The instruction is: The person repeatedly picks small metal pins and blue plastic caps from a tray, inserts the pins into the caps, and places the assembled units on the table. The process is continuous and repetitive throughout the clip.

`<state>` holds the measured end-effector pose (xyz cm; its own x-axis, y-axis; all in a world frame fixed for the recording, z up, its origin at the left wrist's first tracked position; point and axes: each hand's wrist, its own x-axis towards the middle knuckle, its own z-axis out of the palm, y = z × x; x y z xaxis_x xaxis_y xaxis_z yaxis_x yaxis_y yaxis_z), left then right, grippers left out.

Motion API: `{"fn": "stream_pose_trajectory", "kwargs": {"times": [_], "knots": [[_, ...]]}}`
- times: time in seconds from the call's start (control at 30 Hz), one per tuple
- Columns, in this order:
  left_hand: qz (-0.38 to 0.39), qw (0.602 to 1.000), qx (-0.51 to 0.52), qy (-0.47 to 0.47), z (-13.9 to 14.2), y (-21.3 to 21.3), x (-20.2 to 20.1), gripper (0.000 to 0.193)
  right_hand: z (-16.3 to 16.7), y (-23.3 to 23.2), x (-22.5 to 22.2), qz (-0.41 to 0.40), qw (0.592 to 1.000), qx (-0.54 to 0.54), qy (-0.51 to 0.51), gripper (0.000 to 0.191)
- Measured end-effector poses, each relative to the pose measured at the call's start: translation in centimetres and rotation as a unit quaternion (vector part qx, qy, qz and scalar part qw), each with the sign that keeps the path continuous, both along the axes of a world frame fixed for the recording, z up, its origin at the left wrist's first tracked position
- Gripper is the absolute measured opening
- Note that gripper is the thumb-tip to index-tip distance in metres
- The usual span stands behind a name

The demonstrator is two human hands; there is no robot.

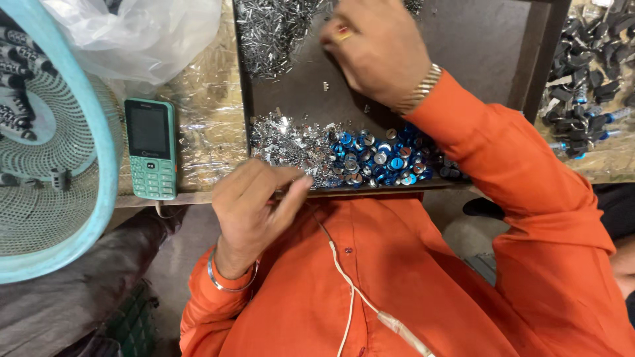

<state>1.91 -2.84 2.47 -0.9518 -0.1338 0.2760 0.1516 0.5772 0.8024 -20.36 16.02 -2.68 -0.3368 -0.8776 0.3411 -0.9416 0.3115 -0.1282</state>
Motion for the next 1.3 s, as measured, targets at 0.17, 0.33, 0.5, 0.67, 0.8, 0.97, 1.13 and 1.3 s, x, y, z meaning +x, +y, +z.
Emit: {"fn": "stream_pose_trajectory", "kwargs": {"times": [0.17, 0.33, 0.5, 0.67, 0.8, 0.97, 1.13, 1.3], "knots": [[0.028, 0.978, -0.184, -0.092, -0.2, -1.4, -0.1, 0.025, 2.2, 0.4, 3.2, -0.060, 0.984, 0.020, -0.168, 0.009], [-0.001, 0.970, -0.213, -0.122, -1.4, -1.3, -0.5, 0.014, 5.0, 1.6, 5.1, -0.054, 0.936, -0.058, -0.343, 0.009], [0.006, 0.973, -0.196, -0.120, -1.8, -0.9, -0.7, 0.013, 4.3, 5.2, 6.2, -0.143, 0.936, -0.031, -0.321, 0.010], [-0.011, 0.988, -0.107, -0.108, -1.6, -0.4, -1.0, 0.016, 1.7, 5.2, 6.5, -0.021, 0.916, -0.065, -0.396, 0.010], [-0.011, 0.994, -0.043, -0.096, -1.3, -0.3, -1.0, 0.018, 2.1, 2.4, 2.9, -0.052, 0.991, -0.043, -0.112, 0.015], [-0.005, 0.997, -0.026, -0.067, -1.2, 0.0, -0.7, 0.021, 2.3, 0.2, -1.1, -0.013, 0.993, -0.014, -0.116, 0.009], [0.013, 0.998, 0.002, -0.058, -1.4, -0.3, -0.1, 0.020, 1.2, 0.3, -2.0, -0.013, 0.994, -0.013, -0.111, 0.013], [-0.016, 0.999, 0.033, -0.006, -2.0, 0.2, -0.7, 0.021, 1.7, 0.1, -2.3, 0.021, 0.993, -0.081, -0.087, 0.012]]}}
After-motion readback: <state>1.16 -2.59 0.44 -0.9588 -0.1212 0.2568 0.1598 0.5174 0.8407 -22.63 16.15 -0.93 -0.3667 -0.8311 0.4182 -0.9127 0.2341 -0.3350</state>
